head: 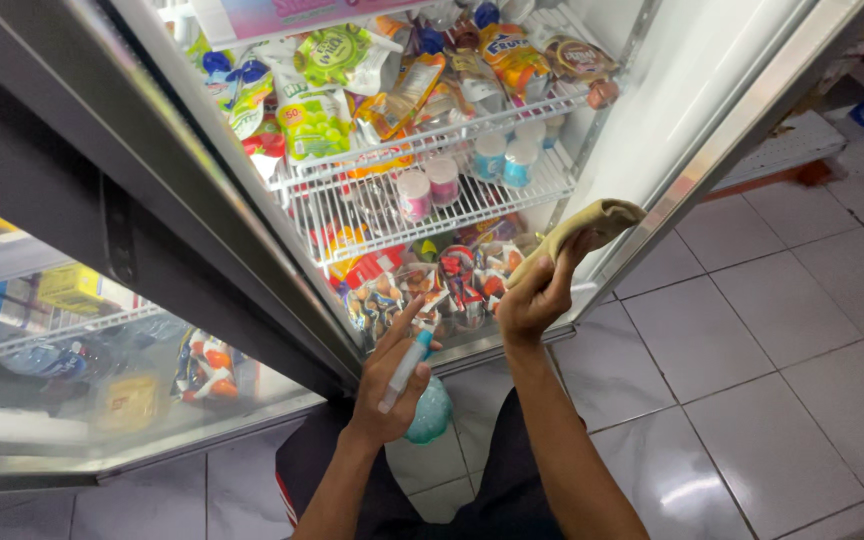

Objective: The person sprays a liquid from a bottle onto the glass door of a refrigerator and wipes the surface with a cloth, cleaning various parts of the glass and the door frame.

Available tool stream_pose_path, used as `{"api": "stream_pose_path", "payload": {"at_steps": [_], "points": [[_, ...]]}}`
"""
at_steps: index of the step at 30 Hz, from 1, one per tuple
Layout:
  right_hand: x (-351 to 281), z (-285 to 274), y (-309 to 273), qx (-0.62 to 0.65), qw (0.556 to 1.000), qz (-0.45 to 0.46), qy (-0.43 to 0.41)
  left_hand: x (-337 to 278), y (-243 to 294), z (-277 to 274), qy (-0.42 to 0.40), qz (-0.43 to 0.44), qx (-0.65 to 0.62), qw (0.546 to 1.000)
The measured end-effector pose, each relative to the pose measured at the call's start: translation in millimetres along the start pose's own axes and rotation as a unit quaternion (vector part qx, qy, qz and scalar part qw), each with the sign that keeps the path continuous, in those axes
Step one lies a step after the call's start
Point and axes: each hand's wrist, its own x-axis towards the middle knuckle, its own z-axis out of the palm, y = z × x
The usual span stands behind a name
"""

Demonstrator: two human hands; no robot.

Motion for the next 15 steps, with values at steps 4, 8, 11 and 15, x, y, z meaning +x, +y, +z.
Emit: {"api": "stream_pose_path", "payload": {"at_steps": [4,8,11,15], "points": [[-13,2,-7,0.015,1.000,0.004,-0.011,-6,0,-8,0.010,-0.016,-0.015,1.000],[-21,7,-23,0.034,0.999,-0.014,-0.031,-15,0,-19,0.019,-0.002,0.010,1.000],[-32,16,-37,0.039,0.997,-0.041,-0.060,-21,-3,-28,0.027,-0.019,0.023,0.999],[-64,30,-58,0.080,0.989,-0.041,-0.121,-35,-8,-40,0.058,-0.020,-0.020,0.998]]}}
